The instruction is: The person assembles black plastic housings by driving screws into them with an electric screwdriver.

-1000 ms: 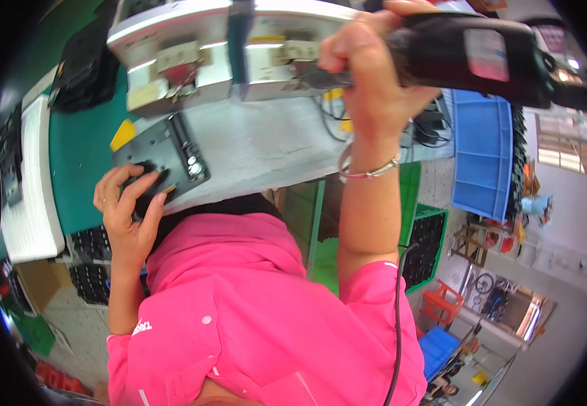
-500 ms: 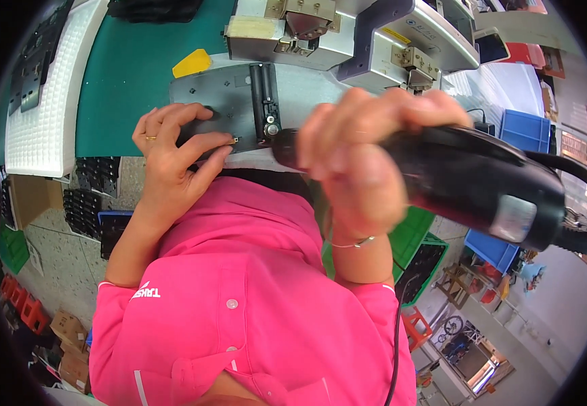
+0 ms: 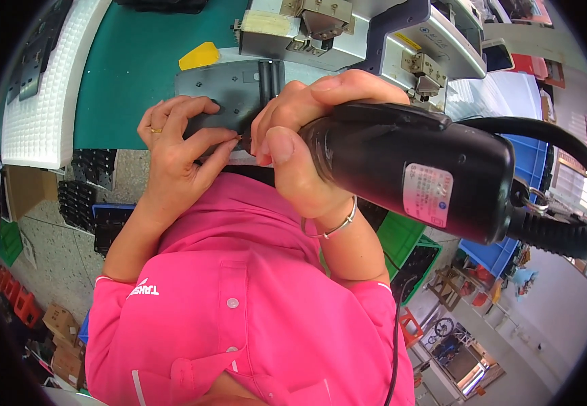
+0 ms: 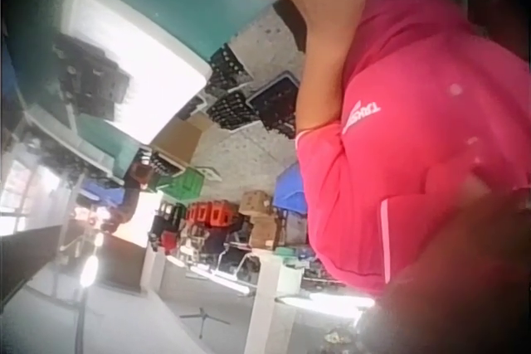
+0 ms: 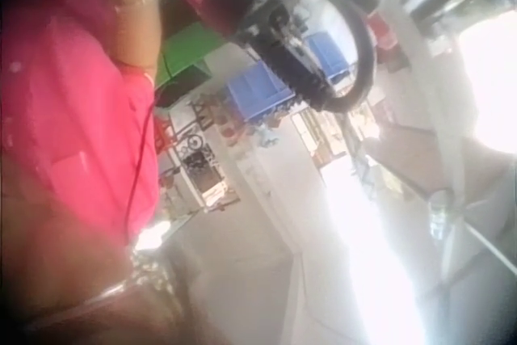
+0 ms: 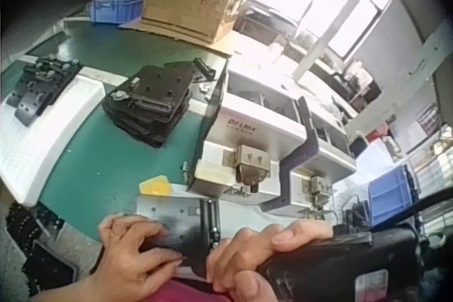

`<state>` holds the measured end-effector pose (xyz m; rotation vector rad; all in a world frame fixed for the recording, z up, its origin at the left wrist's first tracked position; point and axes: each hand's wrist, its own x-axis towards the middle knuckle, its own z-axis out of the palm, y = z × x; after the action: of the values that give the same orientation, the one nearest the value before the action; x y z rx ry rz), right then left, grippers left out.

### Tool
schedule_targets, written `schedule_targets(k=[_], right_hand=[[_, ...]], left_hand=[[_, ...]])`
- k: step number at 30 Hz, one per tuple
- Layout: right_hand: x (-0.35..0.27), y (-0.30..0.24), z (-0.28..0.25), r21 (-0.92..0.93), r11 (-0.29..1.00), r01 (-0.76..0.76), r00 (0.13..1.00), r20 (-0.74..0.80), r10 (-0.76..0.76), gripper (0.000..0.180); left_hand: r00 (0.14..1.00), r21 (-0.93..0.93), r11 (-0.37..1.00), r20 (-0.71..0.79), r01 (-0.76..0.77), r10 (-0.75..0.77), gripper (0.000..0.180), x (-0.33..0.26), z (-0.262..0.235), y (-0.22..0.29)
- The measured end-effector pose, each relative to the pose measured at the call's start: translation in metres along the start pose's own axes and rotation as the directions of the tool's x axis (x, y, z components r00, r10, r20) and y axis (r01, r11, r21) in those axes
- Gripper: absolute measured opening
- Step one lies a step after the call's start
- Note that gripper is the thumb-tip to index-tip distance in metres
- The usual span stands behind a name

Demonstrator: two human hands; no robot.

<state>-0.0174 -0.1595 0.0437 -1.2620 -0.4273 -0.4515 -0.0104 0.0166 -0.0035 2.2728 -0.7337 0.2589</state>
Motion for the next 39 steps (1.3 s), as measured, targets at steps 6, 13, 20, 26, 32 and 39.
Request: schedule_targets(k=[6,13,20,26,32,39], right_hand=[[0.003,0.0,-0.001,0.007,1.0,-0.004,1.0,0.019,0.004,0.04],[0.002,0.003,-0.003,-0.005,1.0,-0.012,1.0,0.013,0.012,0.039],[0.003,0.01,0.003,-0.034,0.999,0.038,0.998,0.06,-0.036,0.038],[-0.001,0.005,0.008,-0.457,0.889,0.021,0.991,0.125,0.041,0.04],[0.002,-0.001,0.023,-0.536,0.844,0.003,0.994,0.097,0.058,0.047],[0.003,-0.033,-0.023,-0.137,0.975,0.174,0.932,-0.295,-0.208,0.04]], left_hand=[[1.0,-0.014,1.0,-0.016,0.003,-0.004,0.008,-0.002,0.004,-0.003],[1.0,-0.01,1.0,-0.011,0.002,-0.002,0.012,-0.001,0.001,-0.001],[0.999,-0.027,1.0,-0.036,0.003,-0.004,0.009,-0.002,0.005,-0.004],[1.0,-0.052,0.998,-0.004,-0.023,0.023,0.012,0.002,0.0,-0.002],[1.0,-0.052,0.998,0.015,-0.021,0.022,0.016,0.0,0.004,-0.006],[0.997,-0.048,0.997,0.038,-0.06,0.062,0.015,0.001,0.003,0.001]])
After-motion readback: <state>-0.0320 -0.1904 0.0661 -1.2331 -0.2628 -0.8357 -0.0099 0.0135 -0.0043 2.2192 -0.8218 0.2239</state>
